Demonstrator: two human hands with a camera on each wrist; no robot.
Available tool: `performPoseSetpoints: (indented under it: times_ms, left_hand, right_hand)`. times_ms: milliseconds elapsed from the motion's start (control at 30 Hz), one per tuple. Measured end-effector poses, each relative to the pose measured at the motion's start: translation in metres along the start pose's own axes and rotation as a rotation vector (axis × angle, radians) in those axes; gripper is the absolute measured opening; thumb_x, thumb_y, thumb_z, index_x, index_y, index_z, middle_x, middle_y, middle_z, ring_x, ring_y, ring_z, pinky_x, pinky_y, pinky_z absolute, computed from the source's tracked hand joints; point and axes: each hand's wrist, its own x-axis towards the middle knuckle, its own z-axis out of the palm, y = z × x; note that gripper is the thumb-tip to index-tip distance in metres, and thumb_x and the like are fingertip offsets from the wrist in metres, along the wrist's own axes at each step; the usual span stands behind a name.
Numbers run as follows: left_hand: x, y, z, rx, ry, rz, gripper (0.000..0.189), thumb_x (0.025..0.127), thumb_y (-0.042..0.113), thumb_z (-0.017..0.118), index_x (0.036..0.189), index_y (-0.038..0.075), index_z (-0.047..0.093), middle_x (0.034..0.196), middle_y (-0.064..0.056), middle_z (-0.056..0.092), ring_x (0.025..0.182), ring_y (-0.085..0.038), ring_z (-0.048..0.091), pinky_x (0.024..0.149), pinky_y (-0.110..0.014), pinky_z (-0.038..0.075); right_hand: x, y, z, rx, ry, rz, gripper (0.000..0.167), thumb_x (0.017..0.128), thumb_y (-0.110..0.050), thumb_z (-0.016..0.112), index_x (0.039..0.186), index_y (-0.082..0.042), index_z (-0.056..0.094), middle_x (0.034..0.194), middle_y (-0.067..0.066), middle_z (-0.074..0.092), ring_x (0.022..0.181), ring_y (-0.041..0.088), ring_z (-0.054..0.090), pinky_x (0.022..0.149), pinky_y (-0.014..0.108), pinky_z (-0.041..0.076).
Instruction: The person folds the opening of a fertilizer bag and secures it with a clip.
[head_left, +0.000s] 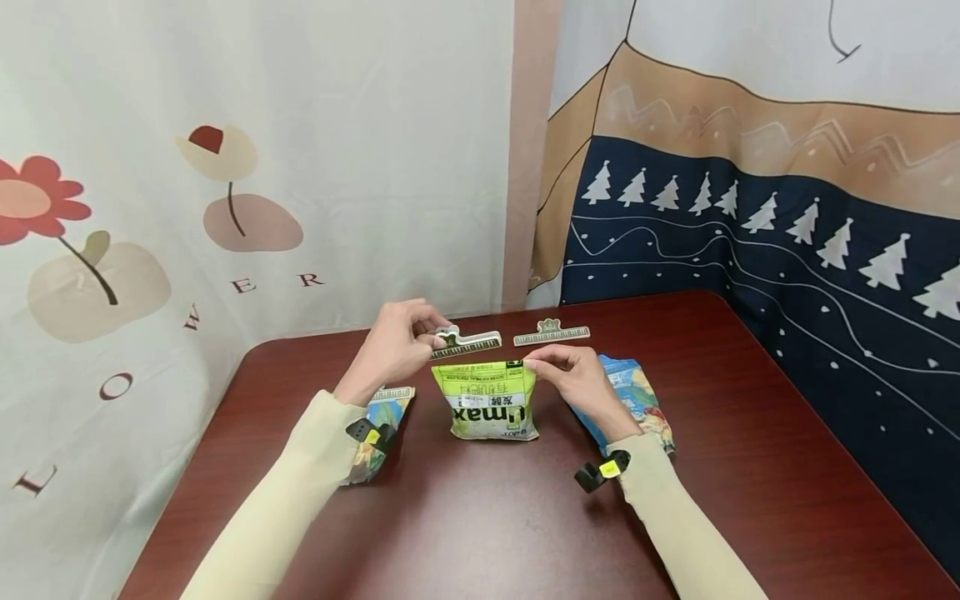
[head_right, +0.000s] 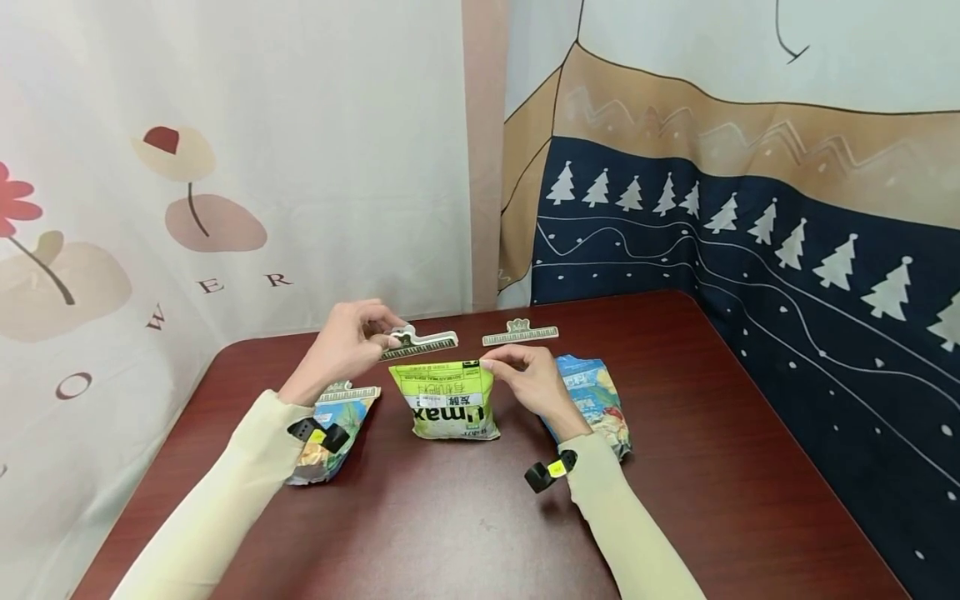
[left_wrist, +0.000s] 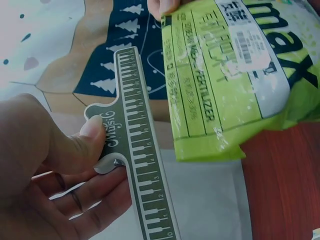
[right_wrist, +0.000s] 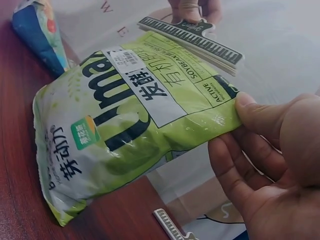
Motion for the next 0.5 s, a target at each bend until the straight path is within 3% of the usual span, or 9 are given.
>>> performPoseSetpoints:
  times_ms: [300,500]
  left_hand:
    - [-0.011,0.018,0.003,-0.005,-0.036,0.025,0.028,0.084,-0.006,0.064,0.093,0.016,0.080,0.088,0.004,0.070,0.070,-0.015,0.060,0.065,-0.032,0.052]
    - [-0.017,0.026,0.008,0.051,-0.023,0.031,0.029,0.082,-0.005,0.063,0.093,0.015,0.080,0.086,0.005,0.068,0.069,-0.013,0.059,0.066,-0.030,0.051]
  right_hand:
    - [0.000,-0.002,0.001,-0.017,-0.006,-0.016,0.020,0.095,-0.028,0.075,0.108,-0.014,0.080,0.107,0.007,0.079,0.096,0.019,0.069,0.087,0.043,0.058]
    - [-0.008,-0.024,0.000,-0.053,-0.013,-0.030,0.016,0.096,-0.017,0.073,0.107,-0.007,0.079,0.106,0.012,0.079,0.093,0.017,0.067,0.085,0.041,0.058]
